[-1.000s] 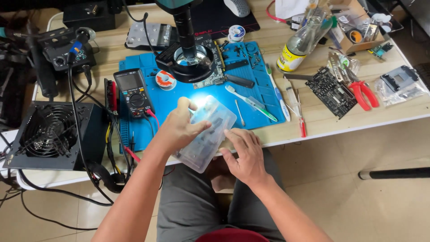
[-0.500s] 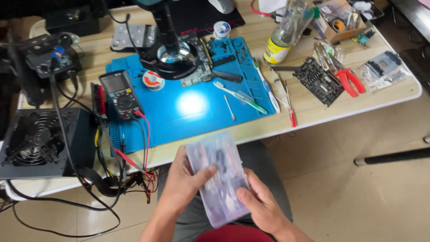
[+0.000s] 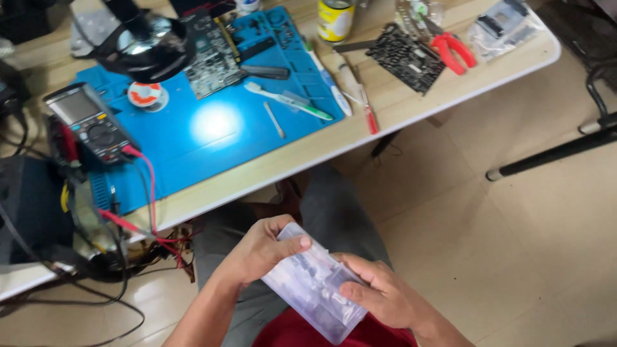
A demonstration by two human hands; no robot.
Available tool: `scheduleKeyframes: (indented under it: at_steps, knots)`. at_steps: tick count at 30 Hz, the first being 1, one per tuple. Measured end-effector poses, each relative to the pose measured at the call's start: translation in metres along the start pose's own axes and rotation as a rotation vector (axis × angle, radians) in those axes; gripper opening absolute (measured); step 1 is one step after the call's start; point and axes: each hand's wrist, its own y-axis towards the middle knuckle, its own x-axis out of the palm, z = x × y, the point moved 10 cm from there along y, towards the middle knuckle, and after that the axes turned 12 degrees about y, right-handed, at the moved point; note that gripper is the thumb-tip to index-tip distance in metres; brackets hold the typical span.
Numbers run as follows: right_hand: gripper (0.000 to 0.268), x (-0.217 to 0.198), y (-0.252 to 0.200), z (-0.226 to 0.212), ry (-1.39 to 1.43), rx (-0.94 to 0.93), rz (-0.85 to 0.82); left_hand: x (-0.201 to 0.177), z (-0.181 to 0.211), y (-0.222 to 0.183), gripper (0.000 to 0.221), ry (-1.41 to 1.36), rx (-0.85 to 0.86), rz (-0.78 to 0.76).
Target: Organizing small electronic components by transferring them from a plastic bag into a storage container on a repair bench.
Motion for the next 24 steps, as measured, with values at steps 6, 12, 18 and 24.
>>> scheduleKeyframes:
  at_steps: [6, 12, 18, 24]
  knots:
    - [0.056, -0.028, -0.051, 0.018, 0.277, 0.103, 0.303, 0.026, -0.023, 0.031, 0.034, -0.182, -0.02, 0.071]
    - [0.072, -0.059, -0.087, 0.062, 0.512, 0.348, 0.455, 0.068, -0.017, 0.066, 0.045, 0.214, -0.145, 0.003]
    - [0.062, -0.162, -0.147, 0.193, 0.779, 0.043, 0.873, 0.076, 0.003, 0.076, 0.054, -0.082, -0.201, -0.015]
    - [0.041, -0.448, -0.156, 0.093, 0.656, -0.405, 1.253, -0.02, -0.117, 0.071, 0.03, 0.265, -0.171, 0.368]
